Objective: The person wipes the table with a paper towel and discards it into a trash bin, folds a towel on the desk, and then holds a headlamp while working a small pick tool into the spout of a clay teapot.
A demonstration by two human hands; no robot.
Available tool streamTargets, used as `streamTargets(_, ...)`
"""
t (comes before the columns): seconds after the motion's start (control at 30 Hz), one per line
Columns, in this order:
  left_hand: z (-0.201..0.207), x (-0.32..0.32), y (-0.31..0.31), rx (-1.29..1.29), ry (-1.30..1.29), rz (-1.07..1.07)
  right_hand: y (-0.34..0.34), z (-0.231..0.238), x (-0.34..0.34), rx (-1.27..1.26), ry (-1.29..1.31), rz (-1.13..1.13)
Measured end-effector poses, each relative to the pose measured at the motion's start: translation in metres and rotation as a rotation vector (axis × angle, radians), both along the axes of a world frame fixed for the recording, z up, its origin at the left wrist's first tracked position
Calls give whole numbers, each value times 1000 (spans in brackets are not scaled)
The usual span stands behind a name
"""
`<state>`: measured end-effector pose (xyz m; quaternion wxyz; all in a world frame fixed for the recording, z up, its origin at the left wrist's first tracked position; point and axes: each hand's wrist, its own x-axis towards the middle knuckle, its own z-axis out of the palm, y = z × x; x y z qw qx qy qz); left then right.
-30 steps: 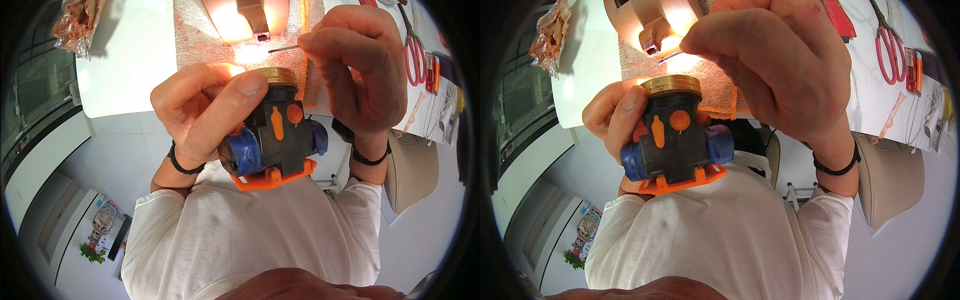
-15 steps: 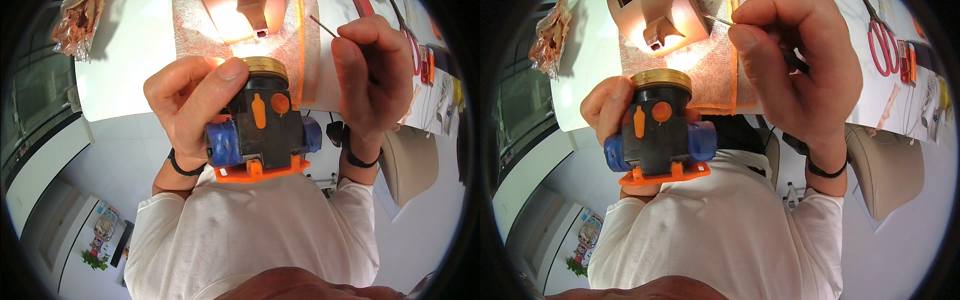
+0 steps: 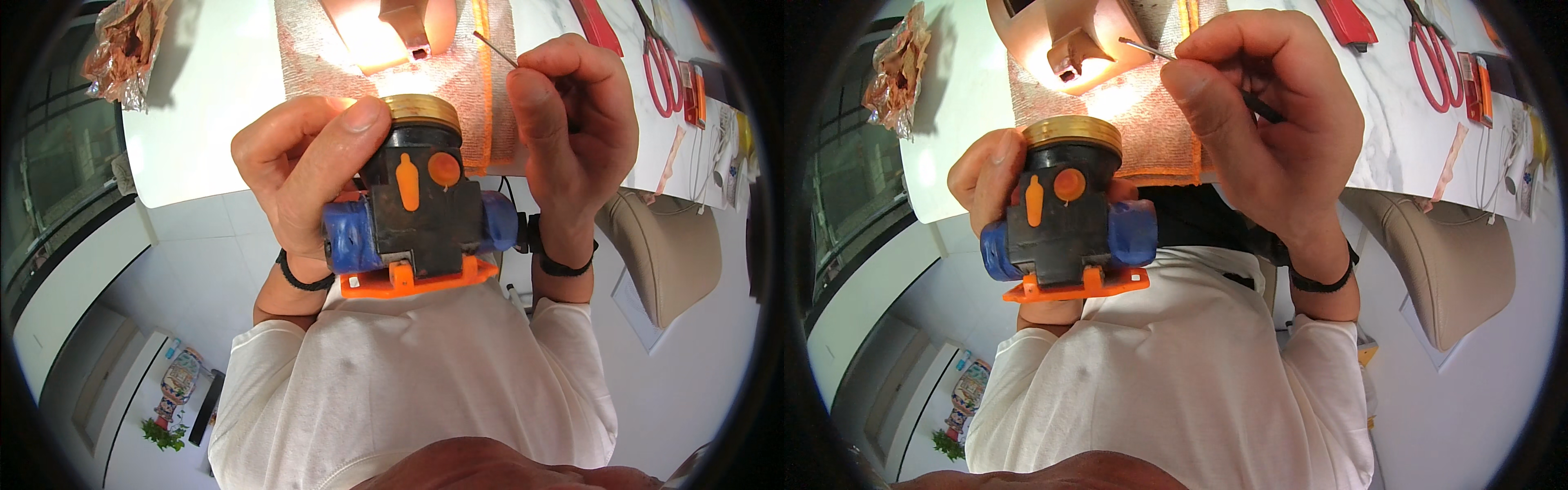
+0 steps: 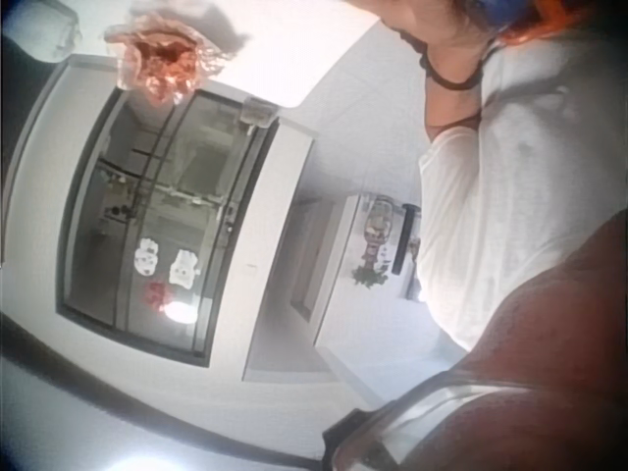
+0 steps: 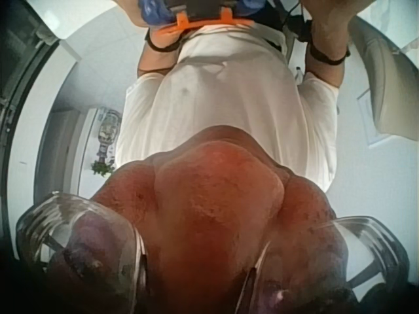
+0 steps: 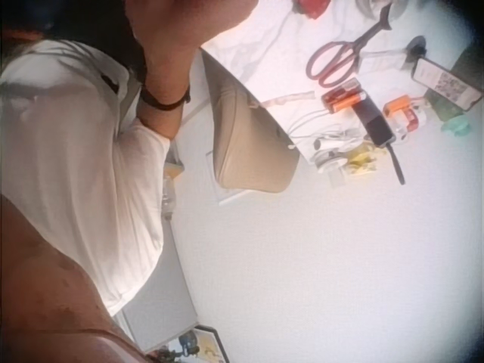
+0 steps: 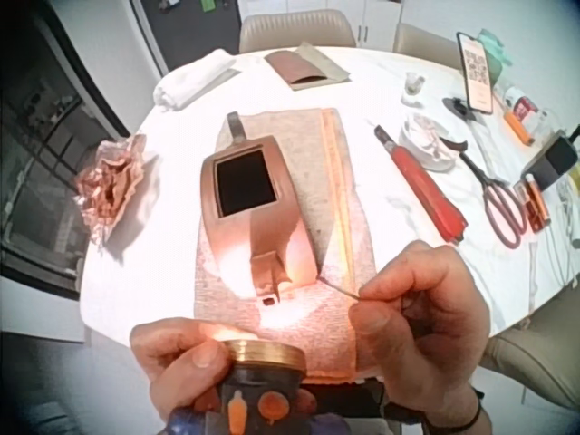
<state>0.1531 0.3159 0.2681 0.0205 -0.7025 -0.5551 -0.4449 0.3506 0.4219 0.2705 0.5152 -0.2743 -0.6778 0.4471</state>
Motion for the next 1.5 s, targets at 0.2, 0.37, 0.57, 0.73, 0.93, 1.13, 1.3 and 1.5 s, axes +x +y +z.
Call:
streamTargets(0.2,3,-3,-3,-35,2,-13,8,-4,1,156,60,33)
streamTargets(0.37,3,-5,-3,-18,43,4,0,5,-1,-50,85,42)
streamTargets(0.57,0,-4,-1,-10,-5,3,4,9,4,-36,8,-23)
streamTargets(0.73,-3,-7,-2,-8,-22,-14,4,8,6,-18,-20,17)
streamTargets(0.93,-6,2,6,84,-180,-10,2,1,-1,90,-163,-97)
streamTargets(1.13,-3,7,2,172,-248,32,-3,9,-4,147,-361,-294)
streamTargets(1.3,7,15,4,167,-254,44,-10,20,-2,114,-296,-266)
streamTargets(1.5,3,13,3,187,-209,61,-13,8,-2,177,-98,-240)
